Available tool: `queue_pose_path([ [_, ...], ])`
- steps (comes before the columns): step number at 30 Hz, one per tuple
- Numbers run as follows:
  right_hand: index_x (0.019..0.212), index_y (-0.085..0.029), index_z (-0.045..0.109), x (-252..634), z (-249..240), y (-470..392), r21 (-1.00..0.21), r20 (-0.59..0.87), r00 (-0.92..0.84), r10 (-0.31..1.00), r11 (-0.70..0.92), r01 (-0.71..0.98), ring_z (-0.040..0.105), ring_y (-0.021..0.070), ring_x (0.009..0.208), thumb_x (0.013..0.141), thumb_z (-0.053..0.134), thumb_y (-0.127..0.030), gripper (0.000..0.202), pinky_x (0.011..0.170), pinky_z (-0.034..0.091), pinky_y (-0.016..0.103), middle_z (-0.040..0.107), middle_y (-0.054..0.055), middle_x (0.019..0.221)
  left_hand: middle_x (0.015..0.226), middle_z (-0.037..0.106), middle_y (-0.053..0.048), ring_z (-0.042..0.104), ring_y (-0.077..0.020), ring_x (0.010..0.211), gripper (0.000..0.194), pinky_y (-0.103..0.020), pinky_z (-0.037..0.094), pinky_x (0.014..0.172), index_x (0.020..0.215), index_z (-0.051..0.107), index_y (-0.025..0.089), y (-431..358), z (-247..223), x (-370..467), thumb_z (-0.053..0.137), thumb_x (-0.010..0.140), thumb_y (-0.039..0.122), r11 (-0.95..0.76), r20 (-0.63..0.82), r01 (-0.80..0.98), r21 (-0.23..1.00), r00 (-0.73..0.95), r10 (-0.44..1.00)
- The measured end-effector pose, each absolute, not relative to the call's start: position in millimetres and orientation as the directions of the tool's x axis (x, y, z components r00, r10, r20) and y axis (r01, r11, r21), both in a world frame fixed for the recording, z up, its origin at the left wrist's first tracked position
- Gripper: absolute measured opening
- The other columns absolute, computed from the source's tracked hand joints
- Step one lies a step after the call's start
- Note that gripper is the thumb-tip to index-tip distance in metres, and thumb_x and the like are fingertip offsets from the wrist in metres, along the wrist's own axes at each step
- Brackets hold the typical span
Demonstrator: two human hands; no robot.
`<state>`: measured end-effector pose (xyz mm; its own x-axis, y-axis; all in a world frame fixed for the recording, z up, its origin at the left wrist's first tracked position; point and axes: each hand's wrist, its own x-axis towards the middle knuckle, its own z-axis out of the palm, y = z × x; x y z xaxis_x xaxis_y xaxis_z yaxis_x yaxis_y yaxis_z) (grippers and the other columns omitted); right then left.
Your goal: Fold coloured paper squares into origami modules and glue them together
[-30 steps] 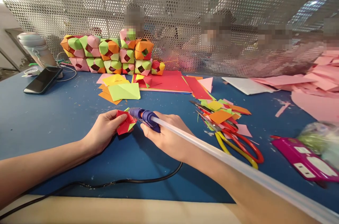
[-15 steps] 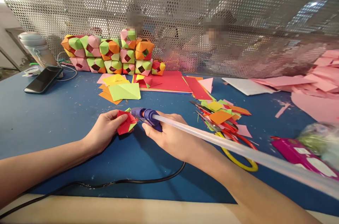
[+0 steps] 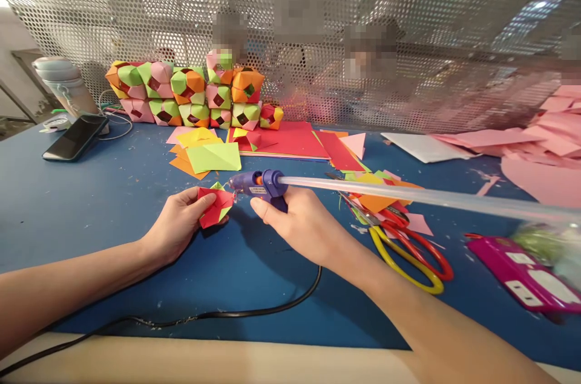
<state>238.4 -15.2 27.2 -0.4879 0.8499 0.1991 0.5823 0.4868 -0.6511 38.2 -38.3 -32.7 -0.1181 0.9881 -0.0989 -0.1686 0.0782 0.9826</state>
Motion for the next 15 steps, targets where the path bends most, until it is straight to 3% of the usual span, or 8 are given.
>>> queue_pose_path([
  [3,0.069,-0.016,0.062,238.7,26.0,-11.6,-0.753,0.109,-0.449,0.887,0.369,0.545,0.055,0.0130,0.052,0.086,0.047,-0.043,0.035,0.051,0.042,0.025,0.057,0.000,0.053,0.082,0.067,-0.005,0.062,-0.0152,0.069,0.021,-0.029,0.050,0.064,0.079,0.062,0.014,-37.9,-33.3,38.5,0.061,0.077,0.035,0.074,-0.098,-0.182,0.981,-0.127,0.987],
  [8,0.075,-0.014,0.063,240.1,22.7,-9.0,-0.892,0.015,-0.528,0.849,0.250,0.376,0.057,0.0126,0.056,0.086,0.046,-0.044,0.036,0.061,0.045,0.027,0.064,0.004,0.064,0.082,0.067,-0.006,0.063,-0.0155,0.069,0.021,-0.030,0.052,0.066,0.079,0.061,0.013,-38.1,-33.5,39.0,0.061,0.077,0.034,0.081,-0.105,-0.208,0.975,-0.107,0.989],
  [15,0.072,-0.016,0.063,239.7,20.6,-7.2,-0.879,0.017,-0.533,0.846,0.266,0.395,0.056,0.0123,0.056,0.086,0.047,-0.044,0.036,0.062,0.043,0.027,0.062,0.002,0.060,0.075,0.067,-0.005,0.063,-0.0160,0.064,0.020,-0.031,0.052,0.065,0.080,0.061,0.013,-38.1,-31.4,37.4,0.063,0.076,0.032,0.100,-0.112,-0.228,0.969,-0.040,0.993],
])
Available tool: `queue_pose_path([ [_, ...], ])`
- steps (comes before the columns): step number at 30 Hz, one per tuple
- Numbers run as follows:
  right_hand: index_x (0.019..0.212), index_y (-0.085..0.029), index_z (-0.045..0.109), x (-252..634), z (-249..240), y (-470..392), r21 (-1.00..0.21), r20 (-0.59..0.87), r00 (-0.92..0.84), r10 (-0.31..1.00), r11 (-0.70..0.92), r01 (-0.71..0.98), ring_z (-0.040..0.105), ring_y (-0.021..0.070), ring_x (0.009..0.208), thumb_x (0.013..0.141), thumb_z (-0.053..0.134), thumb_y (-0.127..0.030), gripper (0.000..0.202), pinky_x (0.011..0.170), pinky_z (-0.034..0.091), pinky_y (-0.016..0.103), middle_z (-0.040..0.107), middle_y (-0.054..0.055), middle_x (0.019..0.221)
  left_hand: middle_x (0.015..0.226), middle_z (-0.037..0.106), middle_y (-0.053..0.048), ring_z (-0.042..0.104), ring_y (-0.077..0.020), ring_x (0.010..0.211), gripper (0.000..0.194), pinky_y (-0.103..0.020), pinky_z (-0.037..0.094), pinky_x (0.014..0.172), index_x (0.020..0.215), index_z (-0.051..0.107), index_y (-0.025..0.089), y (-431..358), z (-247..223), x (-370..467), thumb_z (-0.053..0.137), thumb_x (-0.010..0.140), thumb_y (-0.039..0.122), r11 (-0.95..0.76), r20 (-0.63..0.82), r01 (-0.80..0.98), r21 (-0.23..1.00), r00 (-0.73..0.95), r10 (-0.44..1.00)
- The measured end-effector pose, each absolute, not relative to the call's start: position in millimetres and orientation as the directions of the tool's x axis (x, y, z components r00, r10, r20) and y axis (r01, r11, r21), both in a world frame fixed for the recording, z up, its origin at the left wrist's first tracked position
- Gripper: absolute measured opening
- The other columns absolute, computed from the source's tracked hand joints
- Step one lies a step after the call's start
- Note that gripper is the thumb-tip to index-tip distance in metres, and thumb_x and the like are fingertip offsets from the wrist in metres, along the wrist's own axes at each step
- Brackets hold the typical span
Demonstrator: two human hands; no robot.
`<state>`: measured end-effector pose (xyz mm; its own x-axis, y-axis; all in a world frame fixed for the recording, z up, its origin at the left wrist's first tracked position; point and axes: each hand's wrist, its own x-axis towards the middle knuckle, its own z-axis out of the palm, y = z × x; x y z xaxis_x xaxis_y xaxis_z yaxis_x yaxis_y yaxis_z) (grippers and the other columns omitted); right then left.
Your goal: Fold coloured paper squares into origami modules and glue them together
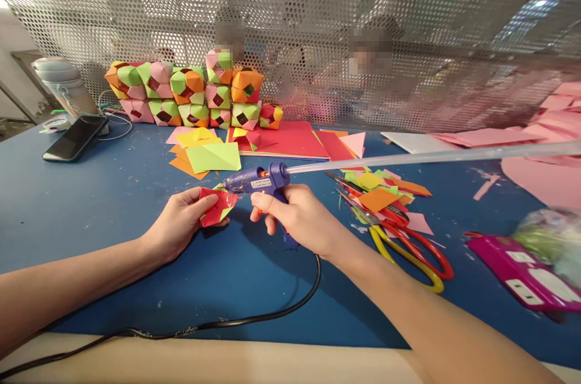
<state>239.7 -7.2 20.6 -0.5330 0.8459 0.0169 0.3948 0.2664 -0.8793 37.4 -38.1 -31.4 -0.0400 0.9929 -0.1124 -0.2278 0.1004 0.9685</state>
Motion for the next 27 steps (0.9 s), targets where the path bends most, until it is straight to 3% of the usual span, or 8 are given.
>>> queue_pose_path([
  [11,0.073,-0.016,0.065,243.8,20.4,-0.4,-0.834,0.033,-0.482,0.875,0.290,0.470,0.058,0.0145,0.059,0.086,0.045,-0.046,0.038,0.052,0.042,0.024,0.059,0.003,0.054,0.077,0.066,-0.004,0.063,-0.0161,0.068,0.022,-0.030,0.051,0.066,0.080,0.062,0.013,-35.7,-33.7,36.8,0.064,0.075,0.034,0.045,-0.080,-0.259,0.965,-0.126,0.989],
  [15,0.080,-0.014,0.067,242.4,10.0,6.9,-0.805,0.060,-0.415,0.908,0.290,0.517,0.059,0.0151,0.058,0.084,0.046,-0.049,0.041,0.047,0.042,0.023,0.064,0.005,0.061,0.077,0.067,-0.004,0.064,-0.0167,0.068,0.022,-0.030,0.050,0.066,0.079,0.062,0.014,-35.3,-34.4,35.6,0.064,0.075,0.035,0.040,-0.075,-0.254,0.966,-0.129,0.989],
  [17,0.081,-0.014,0.066,240.4,1.3,12.5,-0.743,0.111,-0.374,0.921,0.327,0.584,0.060,0.0164,0.059,0.084,0.045,-0.050,0.042,0.047,0.043,0.024,0.066,0.006,0.069,0.077,0.067,-0.004,0.064,-0.0169,0.068,0.022,-0.030,0.050,0.065,0.079,0.062,0.014,-35.4,-34.5,35.4,0.064,0.075,0.036,0.041,-0.073,-0.243,0.969,-0.125,0.990],
  [20,0.091,-0.015,0.066,236.1,-11.2,20.4,-0.559,0.170,-0.351,0.921,0.384,0.735,0.064,0.0220,0.072,0.085,0.044,-0.047,0.039,0.057,0.045,0.028,0.069,0.009,0.080,0.076,0.067,-0.004,0.064,-0.0173,0.067,0.024,-0.030,0.049,0.064,0.080,0.063,0.014,-36.2,-34.3,35.5,0.064,0.075,0.037,0.042,-0.069,-0.215,0.976,-0.121,0.990],
  [23,0.101,-0.017,0.063,234.0,-14.9,24.6,-0.386,0.120,-0.385,0.915,0.400,0.831,0.064,0.0269,0.084,0.087,0.039,-0.048,0.042,0.067,0.045,0.031,0.069,0.011,0.090,0.076,0.067,-0.005,0.064,-0.0179,0.068,0.025,-0.030,0.049,0.064,0.082,0.063,0.014,-37.7,-33.7,35.8,0.062,0.076,0.038,0.039,-0.059,-0.184,0.982,-0.105,0.993],
  [27,0.087,-0.018,0.063,242.9,1.6,18.1,-0.244,0.069,-0.440,0.895,0.443,0.863,0.064,0.0255,0.079,0.087,0.036,-0.055,0.046,0.062,0.042,0.030,0.069,0.012,0.085,0.076,0.067,-0.005,0.062,-0.0160,0.064,0.025,-0.029,0.048,0.063,0.083,0.064,0.014,-40.0,-32.5,36.4,0.061,0.077,0.038,0.046,-0.061,-0.162,0.986,-0.090,0.994],
])
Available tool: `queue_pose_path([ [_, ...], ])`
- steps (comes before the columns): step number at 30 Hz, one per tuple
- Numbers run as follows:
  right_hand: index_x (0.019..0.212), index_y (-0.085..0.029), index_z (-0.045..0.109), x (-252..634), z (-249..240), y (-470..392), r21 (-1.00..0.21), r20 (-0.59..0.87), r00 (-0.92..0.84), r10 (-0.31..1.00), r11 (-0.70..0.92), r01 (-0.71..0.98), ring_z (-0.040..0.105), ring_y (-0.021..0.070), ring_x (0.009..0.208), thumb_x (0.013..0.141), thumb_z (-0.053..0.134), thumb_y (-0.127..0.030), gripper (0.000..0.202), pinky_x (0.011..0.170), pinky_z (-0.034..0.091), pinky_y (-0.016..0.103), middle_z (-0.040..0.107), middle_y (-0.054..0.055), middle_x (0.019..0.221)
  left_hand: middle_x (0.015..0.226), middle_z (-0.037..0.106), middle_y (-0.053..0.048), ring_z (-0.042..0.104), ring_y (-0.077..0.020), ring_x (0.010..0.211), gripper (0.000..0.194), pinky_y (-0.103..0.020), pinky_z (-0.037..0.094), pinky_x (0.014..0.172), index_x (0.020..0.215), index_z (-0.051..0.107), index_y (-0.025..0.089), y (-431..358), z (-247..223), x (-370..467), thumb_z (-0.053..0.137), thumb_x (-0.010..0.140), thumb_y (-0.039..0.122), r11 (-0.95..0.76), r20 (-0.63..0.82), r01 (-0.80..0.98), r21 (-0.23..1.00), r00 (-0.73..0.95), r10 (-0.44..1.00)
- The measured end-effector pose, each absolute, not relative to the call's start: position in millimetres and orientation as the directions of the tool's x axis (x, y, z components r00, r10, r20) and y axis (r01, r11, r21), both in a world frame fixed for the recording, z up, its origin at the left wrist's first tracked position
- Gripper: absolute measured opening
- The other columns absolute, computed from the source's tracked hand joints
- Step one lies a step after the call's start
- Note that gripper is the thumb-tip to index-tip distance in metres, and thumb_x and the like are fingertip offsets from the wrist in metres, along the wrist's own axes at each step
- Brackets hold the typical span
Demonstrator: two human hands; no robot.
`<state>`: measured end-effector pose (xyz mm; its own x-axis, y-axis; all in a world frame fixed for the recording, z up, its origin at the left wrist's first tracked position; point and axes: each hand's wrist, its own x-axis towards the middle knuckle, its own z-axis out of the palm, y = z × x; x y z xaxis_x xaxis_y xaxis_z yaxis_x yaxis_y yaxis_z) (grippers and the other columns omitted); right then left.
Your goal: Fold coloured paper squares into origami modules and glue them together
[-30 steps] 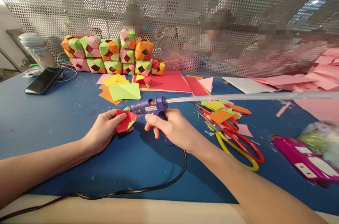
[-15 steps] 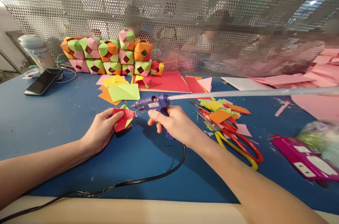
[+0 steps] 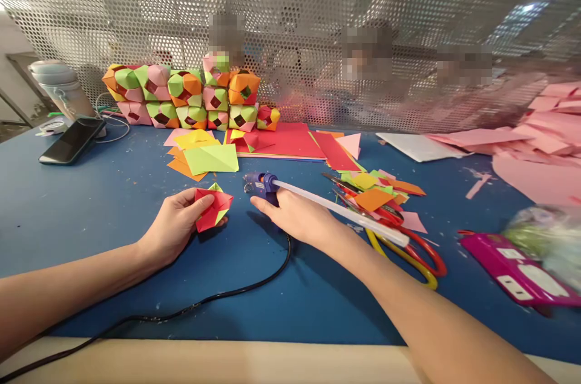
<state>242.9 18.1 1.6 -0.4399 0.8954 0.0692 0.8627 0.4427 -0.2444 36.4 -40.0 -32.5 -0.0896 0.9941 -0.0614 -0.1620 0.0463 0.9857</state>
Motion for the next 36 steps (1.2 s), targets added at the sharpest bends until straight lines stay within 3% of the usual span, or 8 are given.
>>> queue_pose_path([
  [3,0.057,-0.019,0.056,252.4,20.8,1.6,-0.154,-0.049,-0.440,0.897,0.428,0.890,0.054,0.0168,0.049,0.083,0.043,-0.056,0.047,0.047,0.032,0.028,0.059,0.006,0.055,0.075,0.067,-0.005,0.060,-0.0146,0.062,0.025,-0.028,0.047,0.061,0.084,0.064,0.015,-41.7,-30.7,37.6,0.061,0.077,0.039,0.047,-0.059,-0.139,0.989,-0.090,0.994],
  [5,0.052,-0.020,0.050,253.3,28.8,-12.2,-0.181,-0.080,-0.481,0.873,0.462,0.868,0.045,0.0119,0.042,0.084,0.044,-0.053,0.047,0.043,0.028,0.026,0.053,0.000,0.049,0.074,0.066,-0.004,0.059,-0.0145,0.064,0.025,-0.026,0.045,0.060,0.083,0.064,0.015,-43.5,-28.4,39.1,0.060,0.078,0.039,0.037,-0.046,-0.110,0.993,-0.079,0.996],
  [7,0.059,-0.020,0.053,247.5,29.7,-24.0,-0.347,-0.067,-0.562,0.825,0.508,0.788,0.045,0.0103,0.045,0.086,0.043,-0.049,0.040,0.043,0.030,0.024,0.052,-0.002,0.051,0.073,0.065,-0.003,0.057,-0.0134,0.064,0.025,-0.023,0.043,0.058,0.081,0.064,0.015,-46.3,-25.1,41.2,0.059,0.078,0.039,0.018,-0.022,-0.061,0.998,-0.069,0.997],
  [10,0.088,-0.020,0.055,231.7,19.3,-31.8,-0.664,0.130,-0.509,0.851,0.456,0.593,0.053,0.0108,0.059,0.084,0.050,-0.042,0.022,0.055,0.044,0.023,0.058,-0.002,0.069,0.071,0.063,-0.001,0.052,-0.0112,0.063,0.024,-0.021,0.040,0.056,0.080,0.065,0.014,-51.7,-19.2,44.7,0.059,0.078,0.038,-0.005,0.005,0.018,1.000,-0.049,0.999],
  [15,0.089,-0.018,0.054,213.8,-1.2,-26.6,-0.884,0.186,-0.453,0.872,0.350,0.310,0.058,0.0123,0.073,0.081,0.056,-0.034,0.017,0.066,0.049,0.024,0.060,0.001,0.081,0.069,0.061,0.000,0.050,-0.0110,0.062,0.022,-0.020,0.040,0.058,0.077,0.066,0.015,-58.2,-12.6,47.9,0.059,0.079,0.035,-0.013,0.011,0.099,0.995,0.018,1.000],
  [21,0.077,-0.018,0.053,208.9,-8.1,-24.8,-0.909,0.196,-0.417,0.887,0.324,0.262,0.053,0.0103,0.062,0.077,0.056,-0.022,0.005,0.057,0.046,0.022,0.055,-0.002,0.068,0.072,0.064,-0.001,0.054,-0.0130,0.067,0.018,-0.022,0.042,0.064,0.076,0.066,0.016,-59.0,-12.1,47.3,0.059,0.078,0.032,0.012,-0.012,-0.001,1.000,0.042,0.999],
  [30,0.088,-0.020,0.055,209.7,-12.5,-25.3,-0.923,0.202,-0.451,0.870,0.323,0.210,0.055,0.0107,0.069,0.080,0.055,-0.022,0.009,0.062,0.047,0.022,0.057,-0.001,0.076,0.066,0.060,0.001,0.052,-0.0095,0.061,0.012,-0.020,0.042,0.058,0.075,0.062,0.015,-54.0,-21.8,45.9,0.061,0.077,0.027,0.073,-0.059,-0.216,0.974,0.072,0.996],
  [36,0.084,-0.021,0.059,212.2,-11.0,-26.4,-0.813,0.327,-0.492,0.806,0.506,0.288,0.055,0.0114,0.069,0.082,0.049,-0.015,0.012,0.064,0.045,0.023,0.060,-0.001,0.077,0.066,0.061,-0.001,0.055,-0.0108,0.062,0.011,-0.022,0.045,0.060,0.073,0.063,0.014,-53.6,-17.5,46.3,0.062,0.075,0.024,0.153,-0.125,-0.297,0.942,0.111,0.986],
])
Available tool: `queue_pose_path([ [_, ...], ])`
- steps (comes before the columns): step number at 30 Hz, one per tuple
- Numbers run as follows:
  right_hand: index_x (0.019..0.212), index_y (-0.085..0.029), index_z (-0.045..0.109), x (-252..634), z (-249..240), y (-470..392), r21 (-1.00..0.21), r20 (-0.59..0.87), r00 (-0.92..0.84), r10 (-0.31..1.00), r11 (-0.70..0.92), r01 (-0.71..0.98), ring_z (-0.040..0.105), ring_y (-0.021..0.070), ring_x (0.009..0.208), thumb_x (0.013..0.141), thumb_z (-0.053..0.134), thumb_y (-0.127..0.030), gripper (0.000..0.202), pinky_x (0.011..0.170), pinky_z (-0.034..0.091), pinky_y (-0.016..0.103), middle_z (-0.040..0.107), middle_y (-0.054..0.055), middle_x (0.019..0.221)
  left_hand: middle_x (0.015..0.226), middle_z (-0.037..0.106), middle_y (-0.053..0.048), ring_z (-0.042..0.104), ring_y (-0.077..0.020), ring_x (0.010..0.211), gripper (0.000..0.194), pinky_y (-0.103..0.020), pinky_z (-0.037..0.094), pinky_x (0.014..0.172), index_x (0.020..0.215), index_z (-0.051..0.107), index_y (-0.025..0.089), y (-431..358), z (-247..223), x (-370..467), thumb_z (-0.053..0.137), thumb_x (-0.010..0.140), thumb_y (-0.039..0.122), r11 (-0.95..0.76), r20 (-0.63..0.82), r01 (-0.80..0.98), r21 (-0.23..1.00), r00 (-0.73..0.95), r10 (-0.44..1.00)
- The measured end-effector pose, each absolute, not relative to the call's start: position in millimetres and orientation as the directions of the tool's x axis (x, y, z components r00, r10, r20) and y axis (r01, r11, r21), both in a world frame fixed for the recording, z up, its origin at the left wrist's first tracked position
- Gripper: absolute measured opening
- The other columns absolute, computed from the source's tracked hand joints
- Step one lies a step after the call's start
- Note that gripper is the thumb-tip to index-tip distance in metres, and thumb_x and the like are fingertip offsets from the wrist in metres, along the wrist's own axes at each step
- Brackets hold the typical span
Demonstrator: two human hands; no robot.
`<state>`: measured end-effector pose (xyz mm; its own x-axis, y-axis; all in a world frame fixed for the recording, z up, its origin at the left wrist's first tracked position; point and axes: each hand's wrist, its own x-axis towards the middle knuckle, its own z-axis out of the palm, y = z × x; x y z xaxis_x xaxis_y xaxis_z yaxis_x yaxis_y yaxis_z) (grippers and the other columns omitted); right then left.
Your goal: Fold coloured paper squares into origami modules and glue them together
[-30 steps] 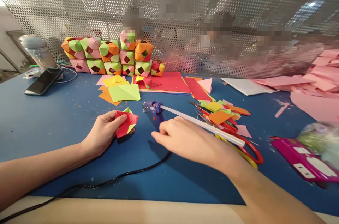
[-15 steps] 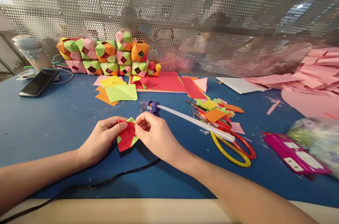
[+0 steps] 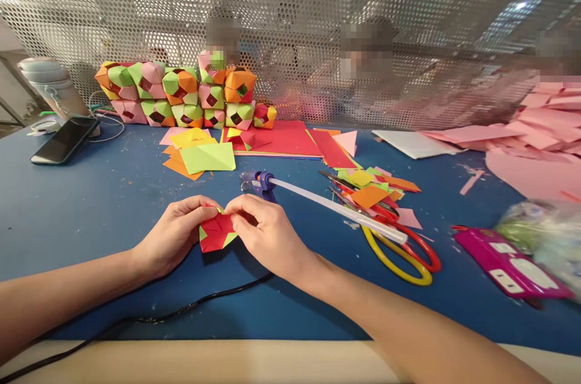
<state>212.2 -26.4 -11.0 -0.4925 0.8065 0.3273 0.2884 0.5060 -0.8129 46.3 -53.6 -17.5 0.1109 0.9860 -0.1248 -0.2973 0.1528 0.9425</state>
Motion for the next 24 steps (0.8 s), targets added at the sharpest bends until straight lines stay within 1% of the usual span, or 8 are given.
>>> queue_pose_path([
  [3,0.081,-0.020,0.060,213.1,-8.4,-27.0,-0.740,0.402,-0.505,0.763,0.596,0.311,0.056,0.0125,0.072,0.081,0.047,-0.013,0.014,0.067,0.045,0.024,0.060,0.000,0.079,0.067,0.062,-0.001,0.056,-0.0111,0.063,0.010,-0.022,0.046,0.061,0.073,0.064,0.014,-54.2,-16.6,46.4,0.062,0.075,0.024,0.163,-0.130,-0.289,0.943,0.129,0.983],
  [5,0.079,-0.020,0.059,213.1,-6.8,-27.8,-0.737,0.402,-0.511,0.760,0.599,0.311,0.055,0.0126,0.071,0.081,0.047,-0.014,0.013,0.067,0.044,0.024,0.060,0.000,0.077,0.069,0.063,-0.002,0.057,-0.0118,0.064,0.011,-0.023,0.046,0.062,0.075,0.065,0.014,-54.4,-17.2,46.4,0.062,0.075,0.025,0.162,-0.125,-0.283,0.945,0.144,0.982],
  [9,0.075,-0.019,0.056,211.1,-7.5,-28.7,-0.805,0.317,-0.476,0.820,0.498,0.323,0.054,0.0116,0.065,0.081,0.051,-0.021,0.008,0.060,0.044,0.023,0.058,-0.001,0.071,0.071,0.065,-0.003,0.059,-0.0136,0.065,0.013,-0.025,0.046,0.064,0.077,0.066,0.015,-54.0,-18.3,46.7,0.062,0.075,0.027,0.163,-0.124,-0.269,0.949,0.159,0.980],
  [11,0.076,-0.019,0.055,209.6,-9.6,-28.2,-0.840,0.278,-0.448,0.850,0.441,0.315,0.054,0.0115,0.064,0.079,0.055,-0.023,0.005,0.058,0.044,0.022,0.058,-0.001,0.070,0.070,0.065,-0.003,0.059,-0.0136,0.064,0.013,-0.025,0.046,0.063,0.076,0.066,0.014,-53.4,-18.0,46.8,0.063,0.074,0.028,0.172,-0.133,-0.265,0.949,0.159,0.978],
  [14,0.078,-0.019,0.052,208.0,-12.7,-26.7,-0.876,0.239,-0.430,0.871,0.384,0.291,0.053,0.0112,0.063,0.077,0.057,-0.023,0.006,0.056,0.045,0.022,0.056,-0.001,0.070,0.067,0.063,-0.002,0.057,-0.0126,0.061,0.011,-0.025,0.046,0.060,0.075,0.064,0.014,-53.0,-17.3,46.7,0.063,0.073,0.025,0.187,-0.150,-0.259,0.948,0.156,0.976],
  [16,0.079,-0.019,0.051,207.8,-13.9,-26.1,-0.886,0.231,-0.430,0.873,0.372,0.278,0.053,0.0110,0.064,0.076,0.058,-0.022,0.008,0.057,0.045,0.022,0.055,-0.001,0.070,0.067,0.063,-0.002,0.056,-0.0120,0.061,0.011,-0.024,0.045,0.060,0.075,0.064,0.014,-53.1,-17.1,46.4,0.063,0.073,0.025,0.175,-0.141,-0.226,0.958,0.158,0.977],
  [21,0.080,-0.019,0.051,209.0,-13.5,-25.9,-0.895,0.248,-0.424,0.871,0.373,0.244,0.054,0.0112,0.067,0.078,0.057,-0.023,0.008,0.061,0.046,0.023,0.055,-0.001,0.073,0.072,0.064,-0.002,0.056,-0.0116,0.066,0.018,-0.022,0.044,0.061,0.076,0.064,0.015,-53.8,-16.6,46.0,0.064,0.076,0.033,0.070,-0.065,-0.036,0.997,0.127,0.990],
  [24,0.080,-0.019,0.053,209.7,-13.2,-25.5,-0.919,0.242,-0.423,0.873,0.347,0.190,0.054,0.0108,0.067,0.081,0.056,-0.026,0.008,0.061,0.046,0.022,0.055,-0.001,0.073,0.067,0.063,-0.001,0.055,-0.0115,0.062,0.018,-0.022,0.043,0.059,0.075,0.064,0.015,-54.2,-14.7,46.3,0.062,0.077,0.033,0.031,-0.027,-0.035,0.999,0.123,0.992],
])
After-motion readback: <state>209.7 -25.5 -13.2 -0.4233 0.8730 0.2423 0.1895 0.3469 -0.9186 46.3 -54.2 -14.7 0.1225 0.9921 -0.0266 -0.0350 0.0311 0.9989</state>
